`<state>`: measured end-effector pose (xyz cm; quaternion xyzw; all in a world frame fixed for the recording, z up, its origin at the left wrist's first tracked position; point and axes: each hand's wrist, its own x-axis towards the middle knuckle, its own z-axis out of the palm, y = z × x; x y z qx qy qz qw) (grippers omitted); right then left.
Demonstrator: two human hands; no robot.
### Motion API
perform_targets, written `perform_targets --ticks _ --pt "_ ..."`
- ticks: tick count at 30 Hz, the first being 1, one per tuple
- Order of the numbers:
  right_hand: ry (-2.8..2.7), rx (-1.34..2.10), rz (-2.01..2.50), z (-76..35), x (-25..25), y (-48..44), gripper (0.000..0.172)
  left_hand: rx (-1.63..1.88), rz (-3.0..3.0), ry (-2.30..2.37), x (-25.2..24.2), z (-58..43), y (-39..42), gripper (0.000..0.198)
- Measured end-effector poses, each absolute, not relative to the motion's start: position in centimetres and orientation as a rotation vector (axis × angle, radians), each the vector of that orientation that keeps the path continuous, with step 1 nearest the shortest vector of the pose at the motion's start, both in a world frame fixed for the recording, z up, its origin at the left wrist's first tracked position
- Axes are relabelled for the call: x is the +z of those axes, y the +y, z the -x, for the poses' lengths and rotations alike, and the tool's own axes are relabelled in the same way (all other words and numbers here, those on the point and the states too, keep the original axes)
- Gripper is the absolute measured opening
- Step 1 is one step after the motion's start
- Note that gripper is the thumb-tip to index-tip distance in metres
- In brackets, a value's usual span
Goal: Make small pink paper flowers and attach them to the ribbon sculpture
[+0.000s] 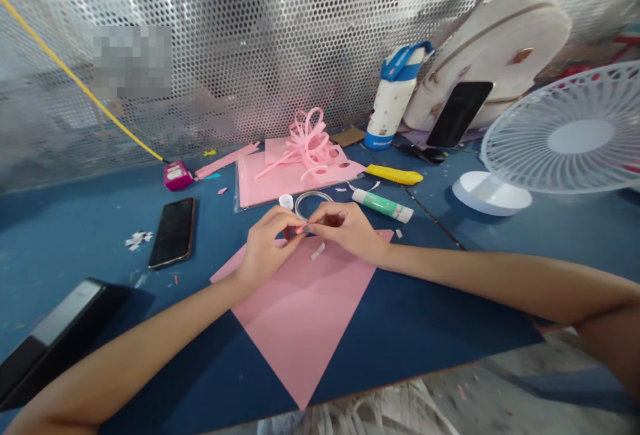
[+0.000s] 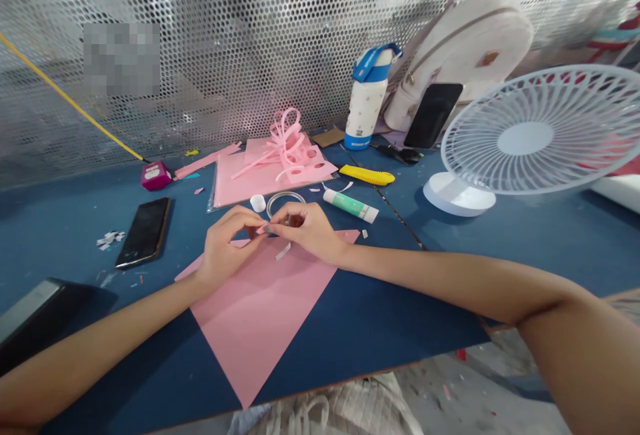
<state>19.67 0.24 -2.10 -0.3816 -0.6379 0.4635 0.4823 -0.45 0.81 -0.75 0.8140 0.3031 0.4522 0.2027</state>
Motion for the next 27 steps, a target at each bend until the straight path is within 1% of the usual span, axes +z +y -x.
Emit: perform_targets --ticks 2,5,8,11,14,19,27 --pt "-1.537 1.143 0.899 -19.69 -2.09 0.31 0.035 1.246 -2.107 0.843 -0.90 0.42 1.03 0.013" --pt "-1.579 0.997 0.818 -19.82 -2.12 0.52 0.029 1.196 -1.789 0.848 -1.21 0.47 1.46 0.020" --pt "-1.653 0.846 0.718 -19.93 -2.17 0.64 0.019 1.091 -1.591 0.801 -1.38 0.50 1.71 0.020" --pt "-1.702 0.818 0.677 -20.00 -2.16 0.63 0.015 1.010 -1.478 0.749 -1.22 0.39 1.67 0.018" --pt "-1.719 0.802 0.661 -20.05 -2.14 0.61 0.013 0.985 -1.407 0.720 -0.91 0.22 1.54 0.016" --pt "-1.737 0.772 0.663 -20.02 -2.14 0.53 0.011 0.981 -1.345 0.675 -0.80 0.09 1.44 0.019" --pt "-1.742 0.775 0.765 -20.19 -2.19 0.74 0.015 1.030 -1.453 0.769 -1.06 0.05 1.49 0.020"
